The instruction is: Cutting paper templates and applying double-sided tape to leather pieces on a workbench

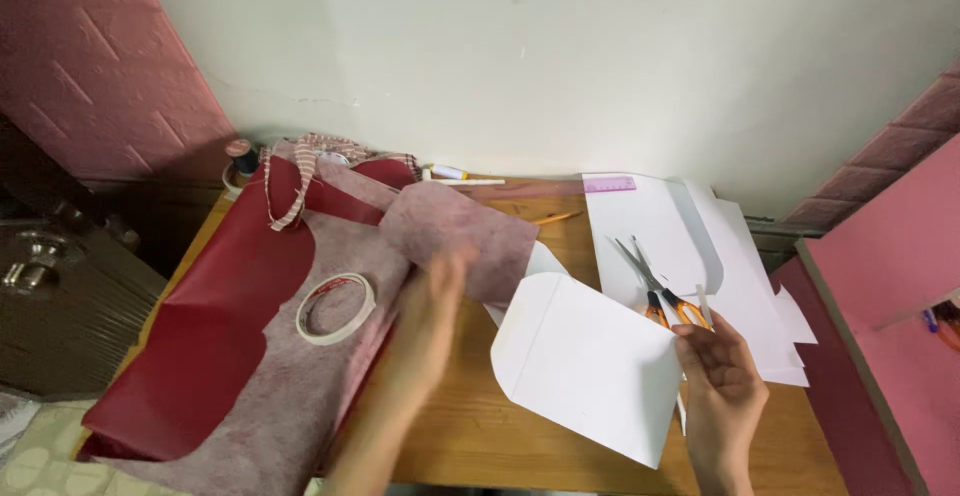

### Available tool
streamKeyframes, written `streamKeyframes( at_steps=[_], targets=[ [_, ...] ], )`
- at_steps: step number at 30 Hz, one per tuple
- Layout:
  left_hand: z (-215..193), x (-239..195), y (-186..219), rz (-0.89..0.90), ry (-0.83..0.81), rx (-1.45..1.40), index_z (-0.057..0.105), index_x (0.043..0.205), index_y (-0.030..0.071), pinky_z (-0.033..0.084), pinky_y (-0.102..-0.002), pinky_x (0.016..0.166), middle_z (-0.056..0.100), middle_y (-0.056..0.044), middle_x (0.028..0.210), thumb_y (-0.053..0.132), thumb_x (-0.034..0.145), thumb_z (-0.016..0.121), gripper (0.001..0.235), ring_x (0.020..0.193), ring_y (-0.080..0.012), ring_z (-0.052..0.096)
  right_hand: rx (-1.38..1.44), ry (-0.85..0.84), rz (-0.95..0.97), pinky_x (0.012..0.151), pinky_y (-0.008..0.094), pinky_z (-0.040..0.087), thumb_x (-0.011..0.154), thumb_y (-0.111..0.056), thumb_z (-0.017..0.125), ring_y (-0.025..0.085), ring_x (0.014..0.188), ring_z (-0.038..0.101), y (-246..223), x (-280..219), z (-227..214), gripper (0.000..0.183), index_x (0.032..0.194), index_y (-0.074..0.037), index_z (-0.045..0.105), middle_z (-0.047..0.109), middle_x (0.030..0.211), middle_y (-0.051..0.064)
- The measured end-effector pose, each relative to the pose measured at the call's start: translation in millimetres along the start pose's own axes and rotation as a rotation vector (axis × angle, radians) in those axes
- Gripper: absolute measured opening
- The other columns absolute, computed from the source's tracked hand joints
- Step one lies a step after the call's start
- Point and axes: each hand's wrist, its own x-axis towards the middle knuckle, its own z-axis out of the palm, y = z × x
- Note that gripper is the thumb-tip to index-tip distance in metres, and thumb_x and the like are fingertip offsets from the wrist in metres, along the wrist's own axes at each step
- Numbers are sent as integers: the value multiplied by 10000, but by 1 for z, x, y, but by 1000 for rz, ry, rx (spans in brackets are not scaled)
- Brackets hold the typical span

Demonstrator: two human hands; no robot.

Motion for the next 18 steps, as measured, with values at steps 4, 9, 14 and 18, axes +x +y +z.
streamKeyframes(
  at_steps=[4,9,14,18],
  targets=[
    [10,-37,-51,-320,-482,-253,780,1025,110,461,-277,773,733,-4,921,513,888,659,443,869,-108,625,64,-112,-57,1110,302,551,1007,106,649,206,1139,728,12,6,21,399,1383,-25,622,760,1164,161],
    [-17,-63,-75,-619,-420,-327,872,1152,36,619,-283,816,918,-89,1077,149,772,902,398,915,-149,788,-63,-323,-116,1040,304,590,984,74,687,195,1074,769,-5,20,51,386,1354,-32,656,813,1110,144],
    [-51,-54,-77,-276,-1080,-305,622,821,174,287,-262,660,520,110,797,502,1021,680,388,757,-25,442,-137,-1071,-158,1018,293,596,1038,-16,626,164,1055,747,-48,41,95,408,1444,-58,604,765,1077,101],
    [0,-67,-107,-144,-936,-140,446,698,234,204,-291,601,330,127,724,421,1074,751,519,681,-31,325,-368,-1290,-428,873,311,565,1054,-61,617,152,991,749,-77,25,134,334,1379,-110,680,784,1074,37]
  ],
)
